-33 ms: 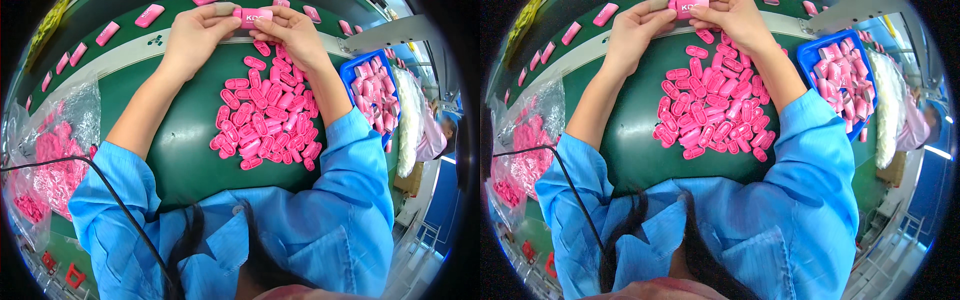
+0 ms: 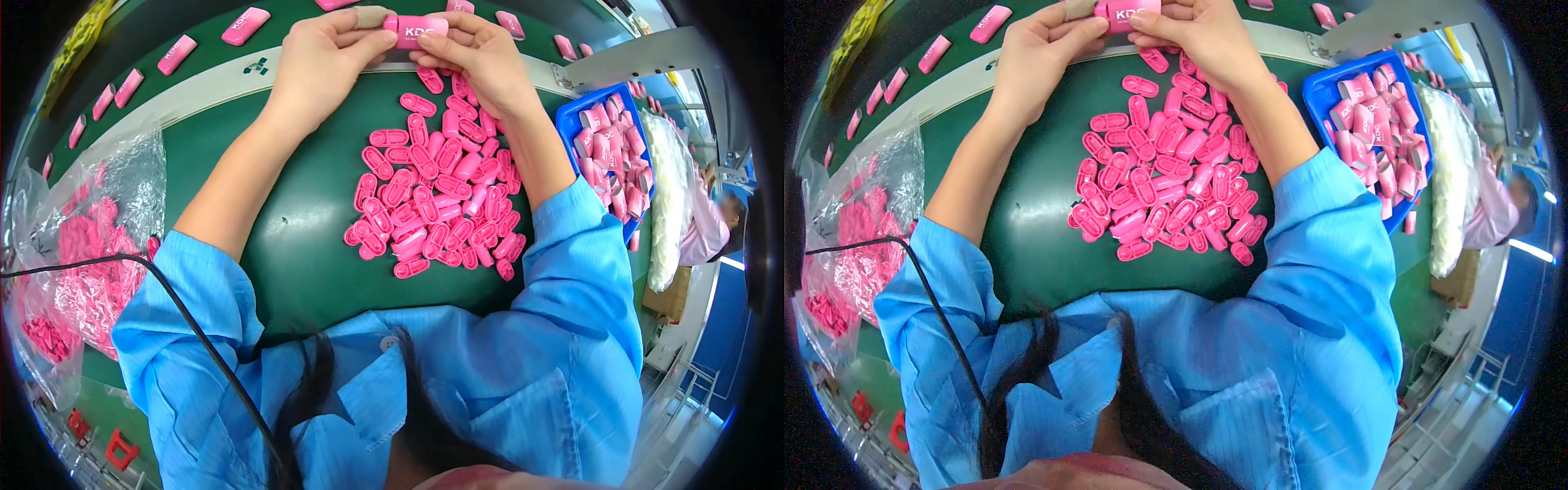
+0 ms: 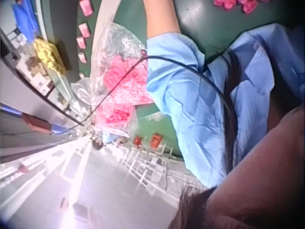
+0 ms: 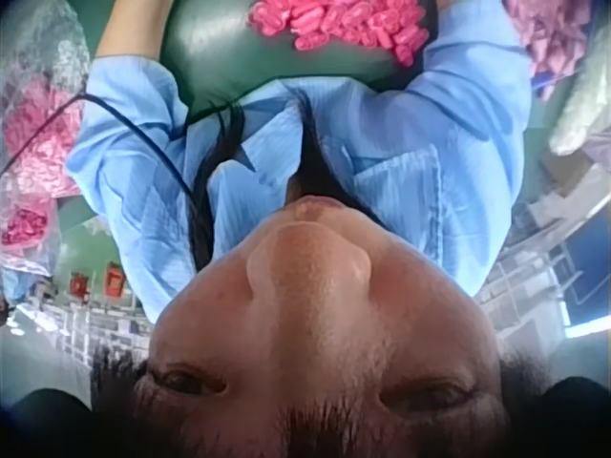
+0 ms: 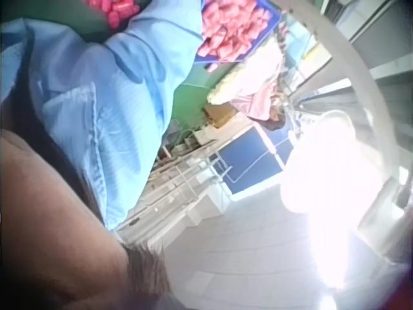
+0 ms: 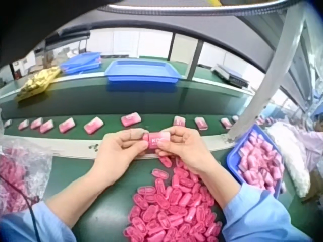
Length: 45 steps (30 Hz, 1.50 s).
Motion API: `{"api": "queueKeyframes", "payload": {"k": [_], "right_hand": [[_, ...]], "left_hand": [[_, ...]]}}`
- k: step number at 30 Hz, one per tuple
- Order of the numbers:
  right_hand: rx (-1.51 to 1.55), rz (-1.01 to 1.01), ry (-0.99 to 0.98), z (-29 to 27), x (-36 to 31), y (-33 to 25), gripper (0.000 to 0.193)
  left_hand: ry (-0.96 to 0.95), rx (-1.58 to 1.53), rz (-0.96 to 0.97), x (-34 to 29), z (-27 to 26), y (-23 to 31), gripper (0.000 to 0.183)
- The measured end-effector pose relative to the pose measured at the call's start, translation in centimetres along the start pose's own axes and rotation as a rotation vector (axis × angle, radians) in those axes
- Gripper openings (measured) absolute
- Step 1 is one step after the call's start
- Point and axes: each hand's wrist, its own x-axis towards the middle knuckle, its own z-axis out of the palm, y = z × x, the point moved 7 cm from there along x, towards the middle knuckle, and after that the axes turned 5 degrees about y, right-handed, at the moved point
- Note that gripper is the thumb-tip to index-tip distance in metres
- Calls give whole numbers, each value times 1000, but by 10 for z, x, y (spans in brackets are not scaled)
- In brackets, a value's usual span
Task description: The person repeatedly picks up pink plastic components from a pile on a green table and inserts them into pink rectangular casings labeled KDC. The person places the assembled units onto a white strip on the table and occasionally moves them into a blue bin. The task is performed by hand without tools.
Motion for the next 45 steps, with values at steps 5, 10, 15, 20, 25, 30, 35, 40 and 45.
{"api": "queueKeyframes", "payload": {"k": [5,10,15,20,25,30,35,40,45], "right_hand": [[-22,-135,-15,2,-2,-9,32],[-29,-214,31,2,-4,-16,34],[-176,-269,120,13,-17,-27,36],[-239,-264,185,18,-15,-34,34],[-267,-157,2,14,51,-12,17],[-776,-310,249,1,84,-26,29],[-1220,-349,297,-3,85,-41,27],[-1324,-494,267,0,77,-19,34],[-1124,-390,296,-4,61,-31,41]], "left_hand": [[55,216,110,-4,-3,15,31],[28,46,203,1,-2,11,33],[214,618,480,-25,15,29,24],[72,795,308,-25,16,35,53],[190,759,576,-7,8,33,39],[5,1066,490,-14,39,28,41],[-17,1112,567,-13,61,23,34],[-21,1072,701,-21,61,23,27],[4,1031,535,-13,32,28,37]]}}
